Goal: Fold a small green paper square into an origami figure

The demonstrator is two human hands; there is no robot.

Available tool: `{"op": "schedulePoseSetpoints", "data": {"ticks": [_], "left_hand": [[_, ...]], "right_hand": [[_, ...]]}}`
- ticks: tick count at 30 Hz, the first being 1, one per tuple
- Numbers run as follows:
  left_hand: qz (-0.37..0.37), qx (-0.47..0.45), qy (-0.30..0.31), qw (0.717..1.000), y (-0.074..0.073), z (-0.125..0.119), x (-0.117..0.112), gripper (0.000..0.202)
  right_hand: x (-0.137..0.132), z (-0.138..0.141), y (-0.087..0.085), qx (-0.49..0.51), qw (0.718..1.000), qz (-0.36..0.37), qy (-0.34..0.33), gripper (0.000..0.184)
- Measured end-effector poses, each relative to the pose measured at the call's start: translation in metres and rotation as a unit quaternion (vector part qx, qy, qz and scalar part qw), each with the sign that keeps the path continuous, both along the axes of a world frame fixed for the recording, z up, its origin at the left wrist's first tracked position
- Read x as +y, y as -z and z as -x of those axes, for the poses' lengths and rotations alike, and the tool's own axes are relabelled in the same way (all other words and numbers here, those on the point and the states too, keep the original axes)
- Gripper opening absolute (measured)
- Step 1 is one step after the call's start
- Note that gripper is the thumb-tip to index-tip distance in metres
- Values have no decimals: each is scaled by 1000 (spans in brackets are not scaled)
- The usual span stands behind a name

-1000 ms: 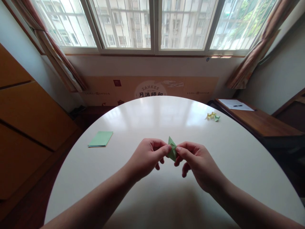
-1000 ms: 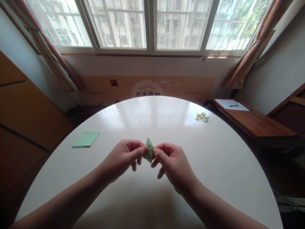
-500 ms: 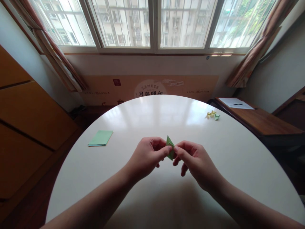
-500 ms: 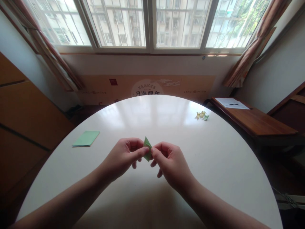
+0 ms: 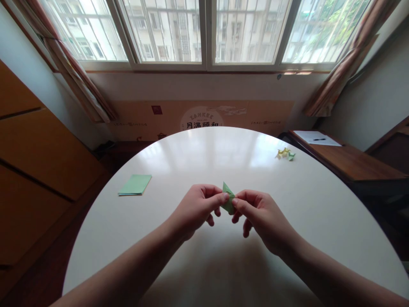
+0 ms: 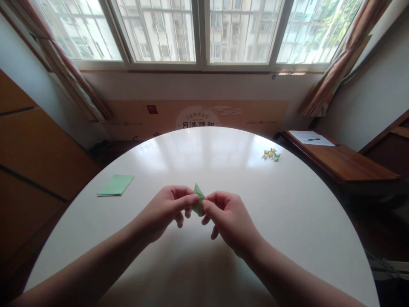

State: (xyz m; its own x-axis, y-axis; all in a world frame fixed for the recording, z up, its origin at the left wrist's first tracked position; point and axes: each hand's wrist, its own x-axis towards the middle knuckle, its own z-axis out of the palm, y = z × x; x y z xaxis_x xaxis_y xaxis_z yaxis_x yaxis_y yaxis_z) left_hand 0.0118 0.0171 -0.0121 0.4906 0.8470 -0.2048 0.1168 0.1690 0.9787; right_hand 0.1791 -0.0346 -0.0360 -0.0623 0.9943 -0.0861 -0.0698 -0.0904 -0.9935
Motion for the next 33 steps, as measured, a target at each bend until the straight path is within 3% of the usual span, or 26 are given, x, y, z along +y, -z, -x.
{"op": "schedulePoseSetpoints", "data": {"ticks": [11, 19, 26, 33], "left_hand": [[-6, 3, 7, 1000, -2, 1, 0, 31], [-66, 30, 14, 997, -2, 0, -3, 20], [-41, 7, -5, 999, 0, -3, -4, 20], [-57, 20, 13, 998, 2, -3, -5, 18]], "right_hand": [[-1, -1, 0, 19, 1000, 9, 4, 21], [-2, 0, -1, -3, 1000, -7, -8, 23], [-3, 4, -1, -9, 1000, -15, 8, 21], [-3, 7, -3, 27, 999, 11, 22, 18]]}}
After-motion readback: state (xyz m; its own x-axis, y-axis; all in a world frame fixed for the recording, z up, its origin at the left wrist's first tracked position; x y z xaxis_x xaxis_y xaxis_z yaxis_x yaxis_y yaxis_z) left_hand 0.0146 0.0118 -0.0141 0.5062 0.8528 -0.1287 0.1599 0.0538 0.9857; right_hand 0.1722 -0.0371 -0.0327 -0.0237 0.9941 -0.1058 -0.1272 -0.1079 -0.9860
